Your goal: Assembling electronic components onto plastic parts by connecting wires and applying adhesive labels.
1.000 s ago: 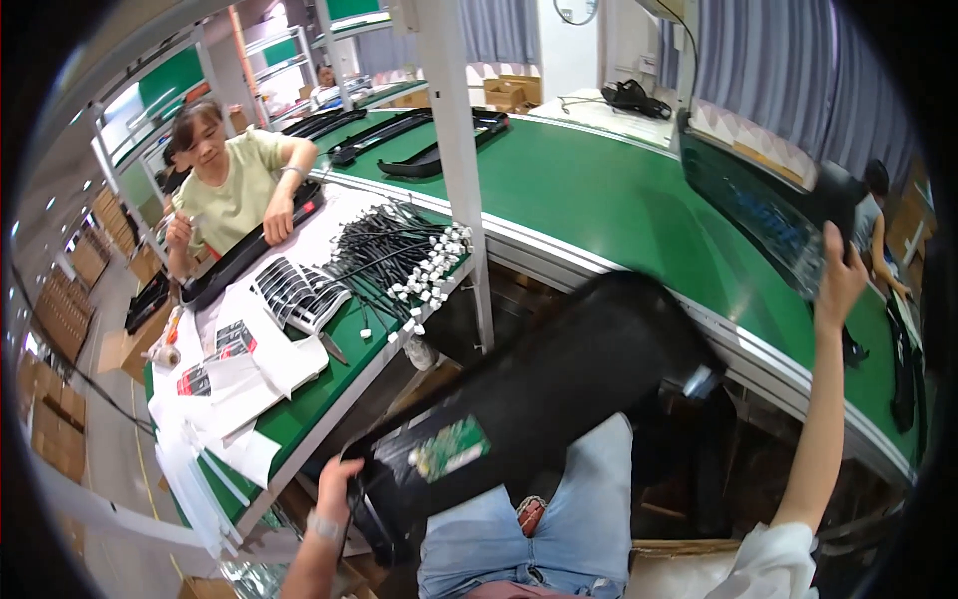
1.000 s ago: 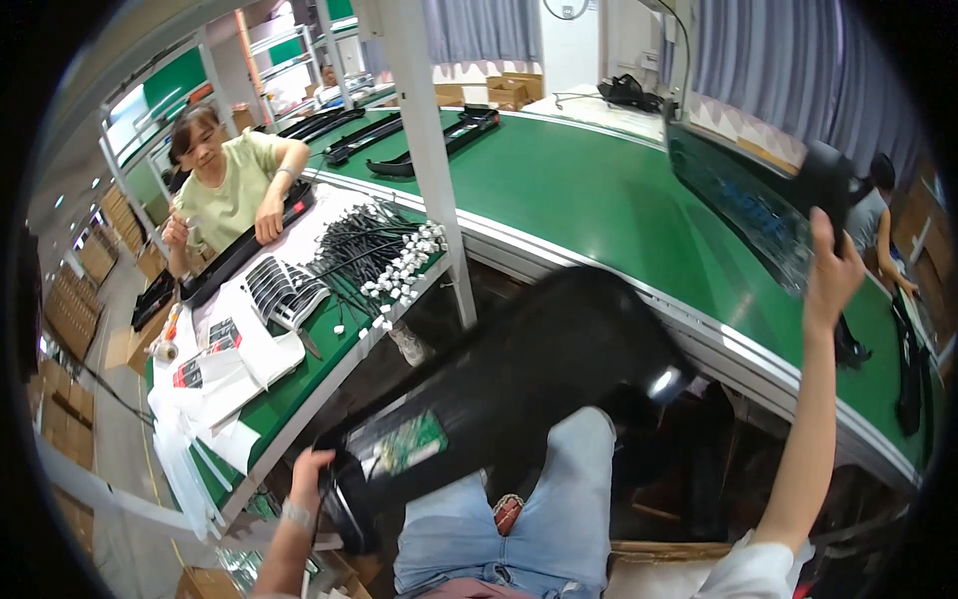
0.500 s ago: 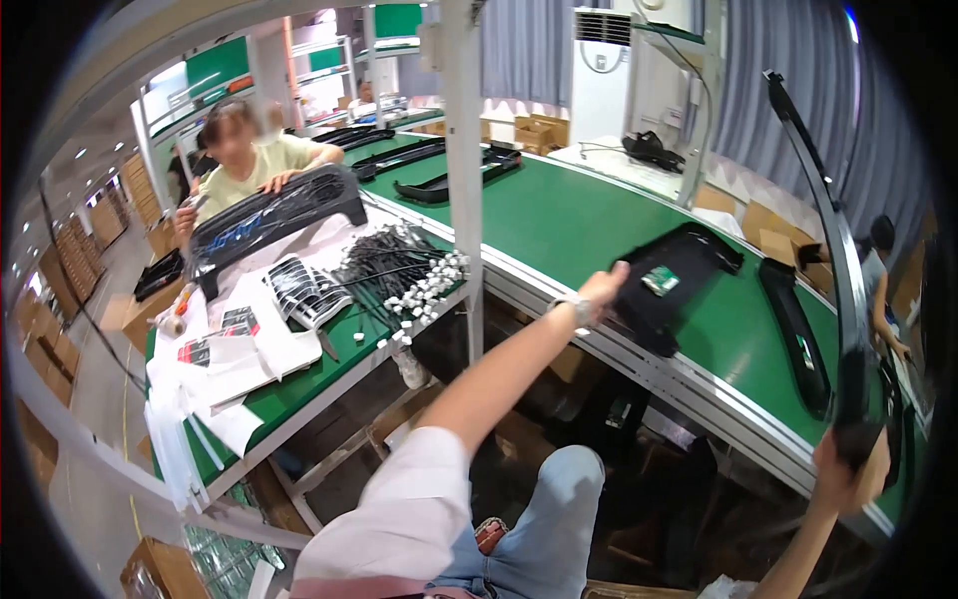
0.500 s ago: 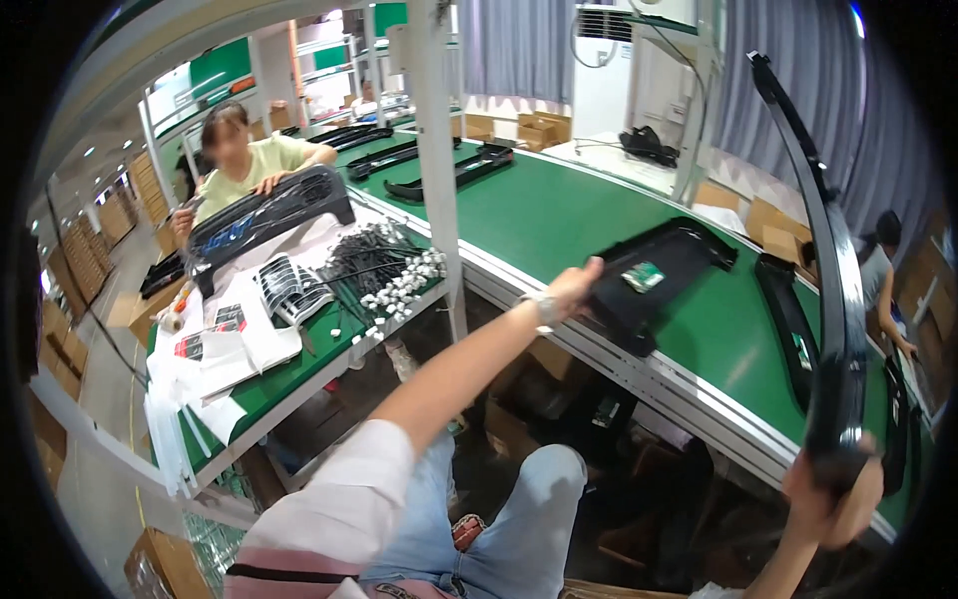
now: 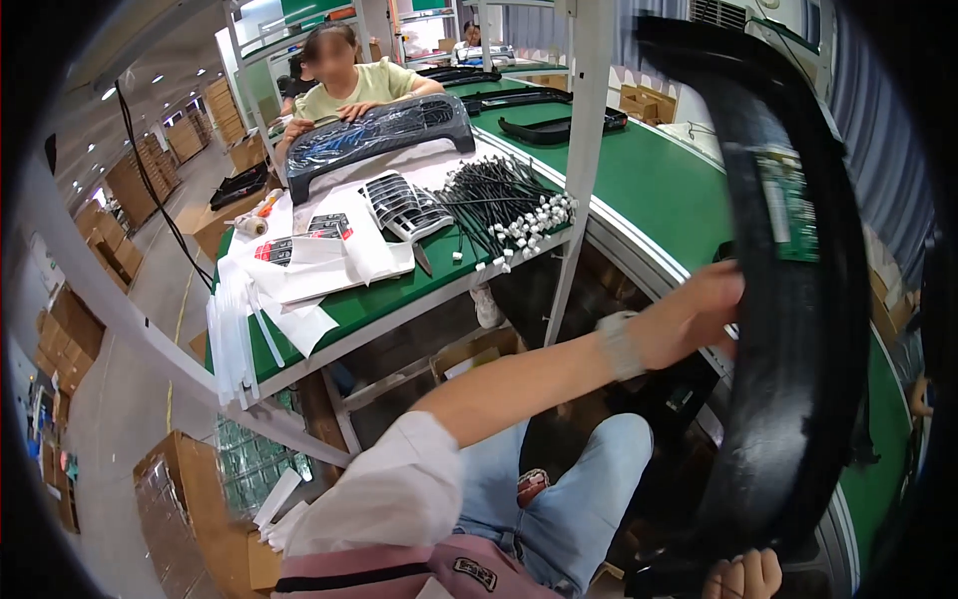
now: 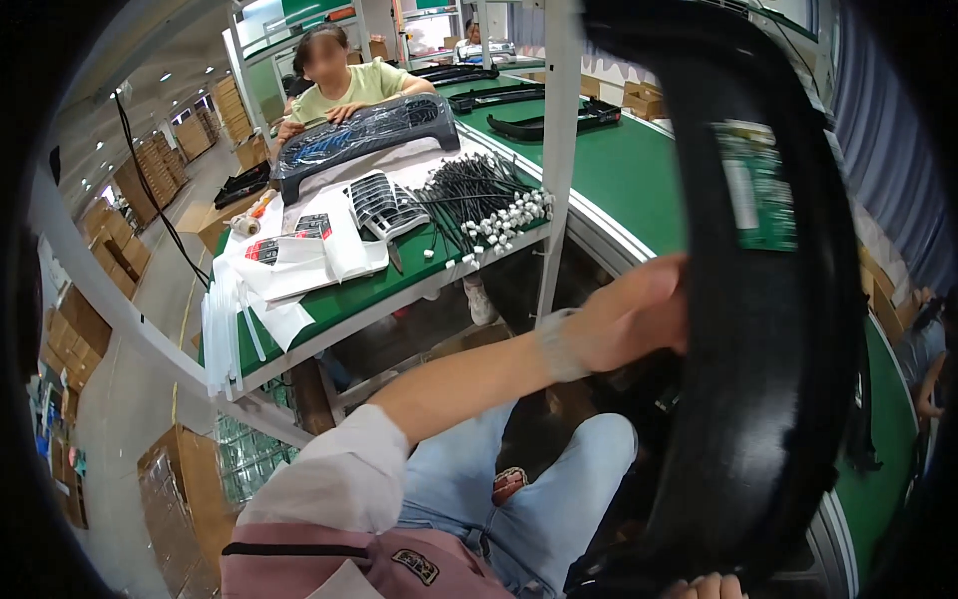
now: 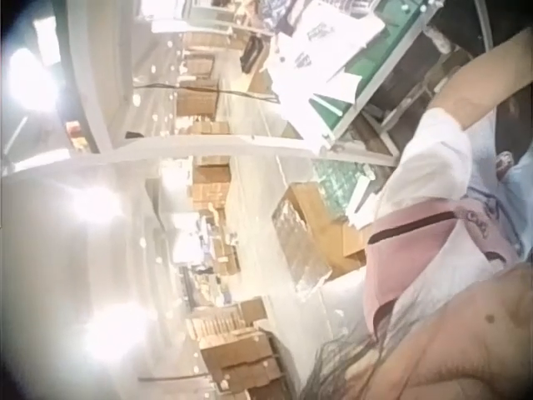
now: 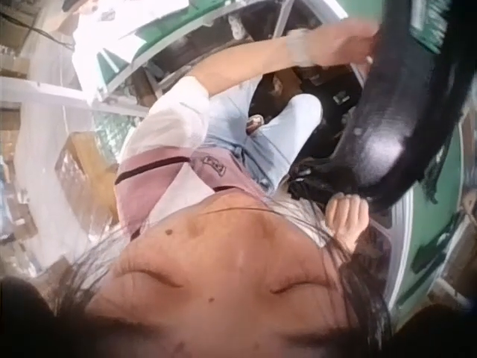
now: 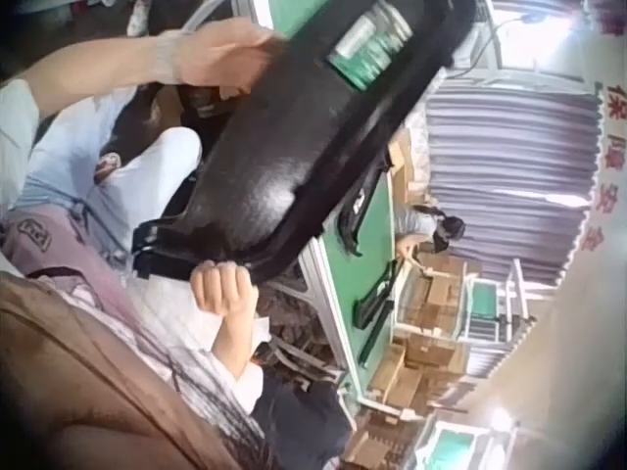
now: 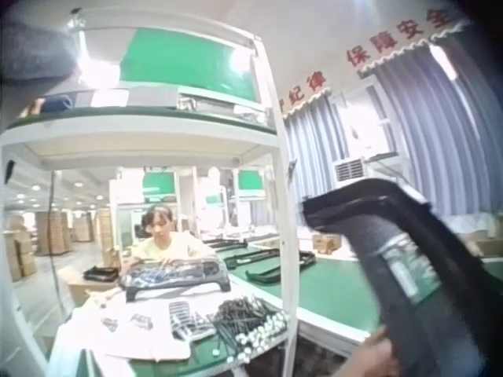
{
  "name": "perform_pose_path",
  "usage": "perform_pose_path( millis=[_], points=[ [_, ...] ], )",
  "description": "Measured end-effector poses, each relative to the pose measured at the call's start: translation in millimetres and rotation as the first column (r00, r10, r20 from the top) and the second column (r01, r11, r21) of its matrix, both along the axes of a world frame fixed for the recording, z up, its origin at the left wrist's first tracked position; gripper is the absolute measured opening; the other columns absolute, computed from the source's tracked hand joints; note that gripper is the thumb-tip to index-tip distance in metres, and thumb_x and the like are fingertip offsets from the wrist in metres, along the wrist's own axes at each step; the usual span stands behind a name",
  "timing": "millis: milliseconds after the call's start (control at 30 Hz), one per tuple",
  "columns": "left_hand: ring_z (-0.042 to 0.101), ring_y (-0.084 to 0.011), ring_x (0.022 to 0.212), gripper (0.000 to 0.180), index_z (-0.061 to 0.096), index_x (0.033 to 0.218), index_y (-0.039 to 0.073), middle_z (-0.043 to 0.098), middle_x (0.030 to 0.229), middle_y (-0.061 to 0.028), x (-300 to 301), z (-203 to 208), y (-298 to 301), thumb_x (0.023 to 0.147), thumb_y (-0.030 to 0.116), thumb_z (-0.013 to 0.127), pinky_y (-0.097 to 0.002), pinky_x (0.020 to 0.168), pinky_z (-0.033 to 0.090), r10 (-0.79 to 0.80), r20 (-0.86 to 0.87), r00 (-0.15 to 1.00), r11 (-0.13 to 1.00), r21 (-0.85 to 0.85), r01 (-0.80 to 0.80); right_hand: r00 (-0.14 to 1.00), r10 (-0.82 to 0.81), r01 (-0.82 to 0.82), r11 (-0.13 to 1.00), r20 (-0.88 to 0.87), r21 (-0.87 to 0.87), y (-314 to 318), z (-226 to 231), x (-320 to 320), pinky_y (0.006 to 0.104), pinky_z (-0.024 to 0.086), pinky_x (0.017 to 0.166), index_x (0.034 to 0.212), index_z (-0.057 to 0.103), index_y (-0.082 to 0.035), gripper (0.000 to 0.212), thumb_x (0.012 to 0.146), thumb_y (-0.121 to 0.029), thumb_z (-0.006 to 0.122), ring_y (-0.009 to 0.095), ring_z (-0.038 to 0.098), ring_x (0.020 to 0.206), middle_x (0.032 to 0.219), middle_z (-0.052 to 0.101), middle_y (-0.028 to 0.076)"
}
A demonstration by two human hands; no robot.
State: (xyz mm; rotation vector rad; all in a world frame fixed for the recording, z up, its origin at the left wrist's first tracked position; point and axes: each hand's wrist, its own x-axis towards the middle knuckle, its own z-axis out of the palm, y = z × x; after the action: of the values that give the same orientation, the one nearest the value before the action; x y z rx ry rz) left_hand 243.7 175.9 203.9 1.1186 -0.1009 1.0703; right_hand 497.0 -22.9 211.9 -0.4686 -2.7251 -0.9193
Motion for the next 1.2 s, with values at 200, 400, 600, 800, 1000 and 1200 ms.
perform_pose_path(
  millis=[200, 400, 600, 800, 1000, 1200],
  points=[
    [0.065, -0.0186, 0.097, 0.043, 0.057, 0.123, 0.0, 0.066, 0.112, -0.0098, -81.8, -75.2, -123.5, 0.085, 0.012, 0.072, -0.0316, 0.084, 0.053, 0.334, -0.452, 0.827, 0.786, -0.351, -0.509, 0.942, -0.254, 0.219, 0.961, -0.221, -0.171, 40.4, -67.3, 42.7, 0.0538, 0.049, 0.09, 0.077, 0.054, 0.005, 0.017, 0.069, -0.009, 0.057, 0.035, 0.062, 0.096, 0.09, 0.06, 0.018],
    [0.066, -0.0229, 0.103, 0.022, 0.064, 0.114, 0.002, 0.067, 0.115, -0.0138, -97.4, -250.4, -188.9, 0.094, 0.011, 0.061, -0.0347, 0.092, 0.053, 0.055, -0.105, 0.993, 0.371, -0.921, -0.118, 0.964, -0.266, 0.236, 0.797, 0.027, -0.555, 99.3, -87.3, -2.5, 0.0434, 0.048, 0.093, 0.088, 0.065, -0.004, 0.015, 0.074, -0.003, 0.06, 0.029, 0.062, 0.111, 0.106, 0.065, 0.012],
    [0.059, -0.0221, 0.115, 0.037, 0.058, 0.12, 0.001, 0.06, 0.125, -0.0138, -74.7, -302.8, -205.6, 0.099, 0.03, 0.059, -0.0357, 0.098, 0.05, -0.051, -0.137, 0.989, 0.09, -0.987, -0.132, 0.951, -0.24, 0.307, 0.804, 0.194, -0.509, 194.0, -96.1, -112.7, 0.0392, 0.052, 0.073, 0.088, 0.068, -0.01, 0.015, 0.073, -0.007, 0.067, 0.028, 0.064, 0.089, 0.092, 0.063, 0.009],
    [0.056, -0.0183, 0.12, 0.043, 0.057, 0.127, 0.002, 0.06, 0.127, -0.0106, -74.7, -225.4, -200.6, 0.101, 0.035, 0.051, -0.0337, 0.105, 0.04, -0.438, -0.36, 0.824, 0.508, -0.855, -0.104, 0.81, -0.203, 0.027, 0.95, -0.549, -0.312, 318.8, -79.7, -294.8, 0.0408, 0.053, 0.068, 0.089, 0.062, -0.007, 0.009, 0.083, -0.014, 0.065, 0.03, 0.065, 0.081, 0.084, 0.063, 0.01],
    [0.06, -0.0142, 0.107, 0.027, 0.061, 0.116, 0.002, 0.066, 0.106, -0.0049, -109.5, -201.0, -194.5, 0.098, 0.021, 0.056, -0.0287, 0.094, 0.045, -0.334, -0.369, 0.867, 0.778, -0.627, 0.032, 0.756, -0.184, 0.085, 0.979, -0.628, -0.185, 416.3, -70.8, -382.6, 0.042, 0.055, 0.072, 0.094, 0.065, -0.006, 0.014, 0.084, -0.016, 0.065, 0.029, 0.062, 0.099, 0.09, 0.065, 0.013],
    [0.061, -0.0151, 0.104, 0.026, 0.059, 0.118, 0.0, 0.064, 0.11, -0.0071, -162.2, -177.3, -187.3, 0.099, 0.018, 0.056, -0.029, 0.094, 0.047, 0.034, -0.321, 0.946, 0.749, -0.619, -0.237, 0.801, -0.43, 0.215, 0.856, -0.417, -0.47, 464.4, -77.1, -426.3, 0.0457, 0.054, 0.076, 0.093, 0.073, -0.013, 0.014, 0.081, -0.015, 0.065, 0.032, 0.066, 0.087, 0.091, 0.069, 0.012]
  ],
)
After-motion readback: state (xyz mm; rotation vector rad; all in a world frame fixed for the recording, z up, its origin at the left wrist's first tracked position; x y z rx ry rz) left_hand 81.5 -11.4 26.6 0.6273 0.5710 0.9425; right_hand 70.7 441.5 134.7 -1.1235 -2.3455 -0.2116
